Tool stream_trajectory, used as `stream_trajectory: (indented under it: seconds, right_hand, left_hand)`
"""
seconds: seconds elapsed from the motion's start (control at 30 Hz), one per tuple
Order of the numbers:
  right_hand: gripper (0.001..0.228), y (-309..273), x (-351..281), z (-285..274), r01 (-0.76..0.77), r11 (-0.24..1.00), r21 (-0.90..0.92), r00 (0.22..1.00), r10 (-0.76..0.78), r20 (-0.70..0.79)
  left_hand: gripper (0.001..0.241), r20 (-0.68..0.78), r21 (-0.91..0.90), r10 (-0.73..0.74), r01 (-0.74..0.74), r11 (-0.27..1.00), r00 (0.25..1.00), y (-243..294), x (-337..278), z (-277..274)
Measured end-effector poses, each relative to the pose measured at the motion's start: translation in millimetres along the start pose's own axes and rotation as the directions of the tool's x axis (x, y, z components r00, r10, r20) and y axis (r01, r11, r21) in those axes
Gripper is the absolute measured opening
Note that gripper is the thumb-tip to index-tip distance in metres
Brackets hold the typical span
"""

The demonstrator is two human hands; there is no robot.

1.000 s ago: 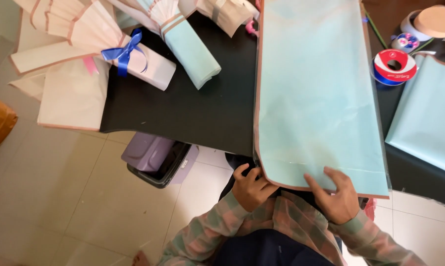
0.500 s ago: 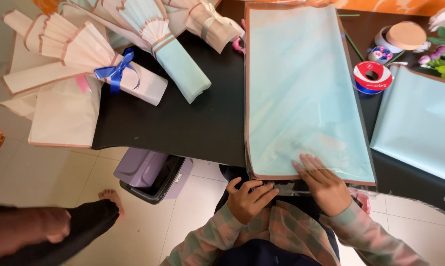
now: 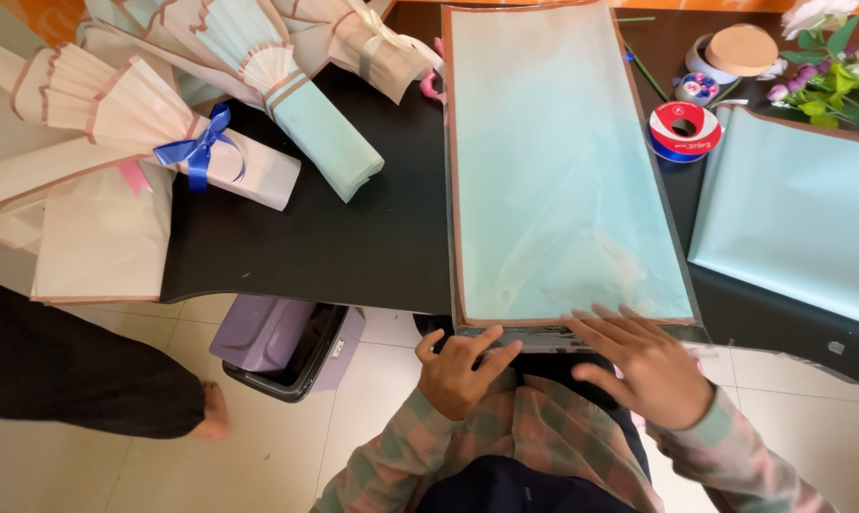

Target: The person organizes and folds sheets of light blue and brown wrapping paper on a table next to floral bouquets, eventually using scissors to cut a sheet.

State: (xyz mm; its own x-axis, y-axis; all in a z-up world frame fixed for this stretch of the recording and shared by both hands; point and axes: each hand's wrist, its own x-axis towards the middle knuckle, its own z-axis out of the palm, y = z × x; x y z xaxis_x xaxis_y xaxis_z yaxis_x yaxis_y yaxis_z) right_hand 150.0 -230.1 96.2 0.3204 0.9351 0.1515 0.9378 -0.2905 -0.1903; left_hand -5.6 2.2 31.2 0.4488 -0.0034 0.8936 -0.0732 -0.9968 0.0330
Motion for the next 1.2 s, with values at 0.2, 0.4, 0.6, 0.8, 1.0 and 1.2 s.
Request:
stream_trajectory:
  seconds: [0.2, 0.4, 0.6, 0.8, 1.0, 1.2]
  right_hand:
    - [0.058, 38, -56, -6, 0.046, 0.991, -0.128, 0.957, -0.080, -0.277]
    - [0.037, 68, -93, 0, -0.133, 0.964, -0.229, 0.930, 0.041, -0.366]
    - [0.015, 81, -101, 2, -0.078, 0.996, -0.040, 0.897, 0.053, -0.439]
    - [0.021, 90, -96, -3, -0.120, 0.932, 0.343, 0.881, 0.259, -0.395]
    - [0.012, 96, -89, 2, -0.252, 0.832, 0.494, 0.810, 0.461, -0.362]
    - [0.005, 97, -87, 12, -0.303, 0.816, 0.492, 0.789, 0.504, -0.350]
  left_hand:
    - [0.057, 0.079, -0.017, 0.081, -0.080, 0.997, 0.994, -17, -3, 4]
    - [0.023, 0.118, -0.191, 0.151, -0.127, 0.973, 0.981, -40, 13, -10]
    - [0.008, 0.160, -0.256, 0.096, -0.053, 0.965, 0.982, -60, 4, -11]
    - [0.009, 0.252, -0.416, -0.105, 0.206, 0.885, 0.962, -65, -2, -9]
    - [0.028, 0.329, -0.420, -0.303, 0.426, 0.801, 0.894, -58, 1, -4]
    - [0.020, 0.406, -0.425, -0.384, 0.543, 0.724, 0.829, -54, 8, -10]
